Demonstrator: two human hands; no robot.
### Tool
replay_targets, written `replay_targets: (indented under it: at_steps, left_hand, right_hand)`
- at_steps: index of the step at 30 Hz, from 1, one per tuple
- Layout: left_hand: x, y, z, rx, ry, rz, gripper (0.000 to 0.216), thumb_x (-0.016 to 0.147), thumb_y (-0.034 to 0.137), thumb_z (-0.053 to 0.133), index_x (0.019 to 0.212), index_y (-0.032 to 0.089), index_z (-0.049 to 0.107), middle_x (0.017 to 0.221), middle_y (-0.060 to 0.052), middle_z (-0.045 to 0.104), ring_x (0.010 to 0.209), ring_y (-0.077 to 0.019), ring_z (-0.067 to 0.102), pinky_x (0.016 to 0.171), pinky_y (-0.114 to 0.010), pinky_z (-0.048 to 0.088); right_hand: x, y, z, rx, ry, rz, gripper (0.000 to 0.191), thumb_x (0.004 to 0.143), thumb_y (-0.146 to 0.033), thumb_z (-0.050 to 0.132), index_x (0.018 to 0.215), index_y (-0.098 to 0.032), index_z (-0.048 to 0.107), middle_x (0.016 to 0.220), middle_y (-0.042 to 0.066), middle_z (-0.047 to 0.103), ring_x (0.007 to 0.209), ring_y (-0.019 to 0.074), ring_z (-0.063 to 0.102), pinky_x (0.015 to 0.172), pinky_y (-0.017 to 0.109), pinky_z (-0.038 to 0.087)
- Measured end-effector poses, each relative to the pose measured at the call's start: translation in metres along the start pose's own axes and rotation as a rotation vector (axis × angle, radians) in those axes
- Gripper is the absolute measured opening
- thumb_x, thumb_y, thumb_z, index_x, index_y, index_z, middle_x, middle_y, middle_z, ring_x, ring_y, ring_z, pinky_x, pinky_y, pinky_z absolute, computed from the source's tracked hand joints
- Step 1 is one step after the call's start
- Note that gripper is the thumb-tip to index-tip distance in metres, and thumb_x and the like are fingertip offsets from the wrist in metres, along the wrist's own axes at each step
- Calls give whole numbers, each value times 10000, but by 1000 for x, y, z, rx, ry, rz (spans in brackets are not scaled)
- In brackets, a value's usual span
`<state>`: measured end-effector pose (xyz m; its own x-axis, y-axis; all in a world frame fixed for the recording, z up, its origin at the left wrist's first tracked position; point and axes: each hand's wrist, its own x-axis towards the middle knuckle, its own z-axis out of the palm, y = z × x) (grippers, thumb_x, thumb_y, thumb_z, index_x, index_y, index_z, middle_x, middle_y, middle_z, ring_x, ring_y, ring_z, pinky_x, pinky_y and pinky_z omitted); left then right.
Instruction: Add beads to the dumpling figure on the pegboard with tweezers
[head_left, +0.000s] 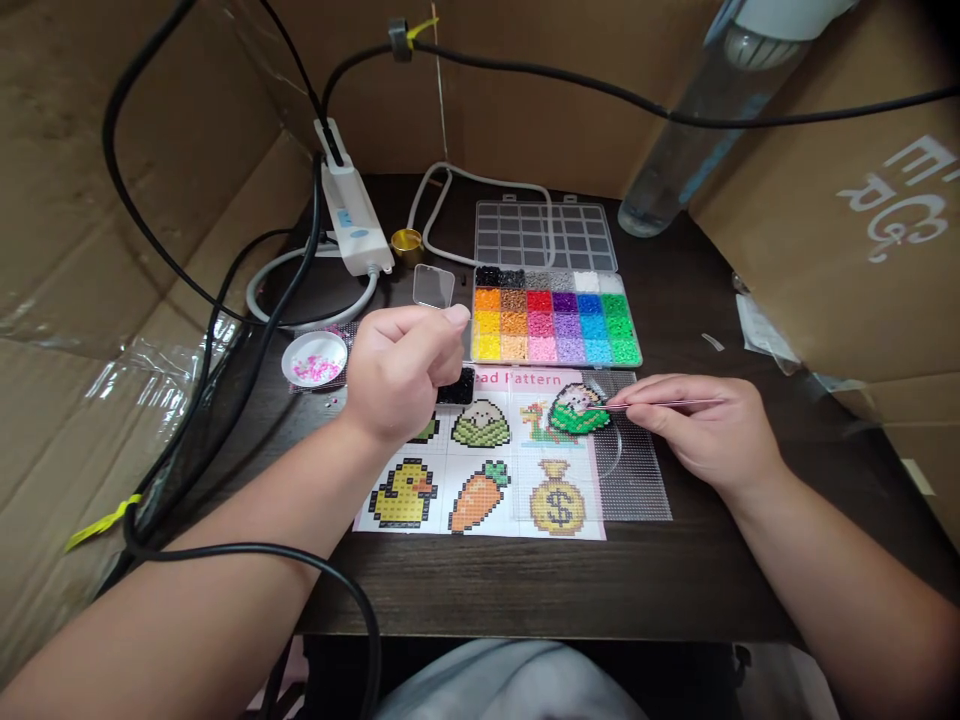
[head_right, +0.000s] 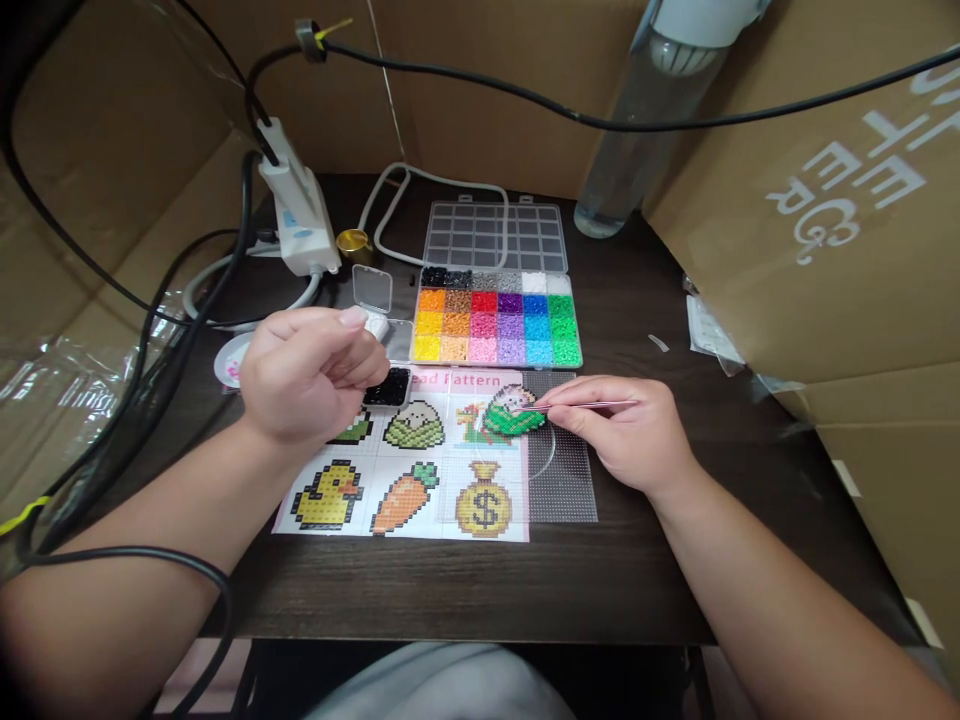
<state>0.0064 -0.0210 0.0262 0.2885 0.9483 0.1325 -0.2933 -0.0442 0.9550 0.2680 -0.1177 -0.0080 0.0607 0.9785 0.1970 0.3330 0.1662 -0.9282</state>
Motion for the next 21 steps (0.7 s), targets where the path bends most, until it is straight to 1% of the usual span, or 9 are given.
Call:
replay_targets:
  at_steps: [3, 10, 18, 21]
  left_hand:
    - [0, 0, 0, -7, -1, 3, 586, 752, 289, 694, 449, 180, 204, 453, 67, 139, 404, -45, 148, 440, -284, 125]
    - [1, 1, 0, 6, 4, 10, 598, 760, 296, 699, 453, 179, 200, 445, 70, 140, 398, -40, 149, 430, -271, 131]
    - [-1, 1, -2, 1, -5, 20, 552, 786, 278, 666, 439, 177, 250, 435, 66, 175, 401, -40, 177, 426, -255, 159]
    - [-1, 1, -2, 8, -11, 18, 547, 794, 270, 656, 437, 179, 252, 436, 64, 188, 406, -41, 181, 428, -254, 158]
  right_hand:
    - [0, -3, 1, -17, -12, -19, 107, 783, -200, 795, 809, -299, 825, 828, 10, 804, 766, 207, 763, 717, 320, 645]
    - [2, -2, 1, -33, -18, -18, 94, 773, -202, 801, 795, -290, 825, 819, 18, 804, 752, 211, 766, 710, 321, 651]
    - [1, -1, -1, -96, -36, -44, 76, 782, -216, 805, 809, -285, 821, 829, 20, 804, 764, 209, 767, 723, 319, 654]
    - [0, 0, -2, -113, -42, -57, 87, 789, -208, 798, 811, -288, 819, 826, 11, 803, 766, 193, 767, 725, 295, 649]
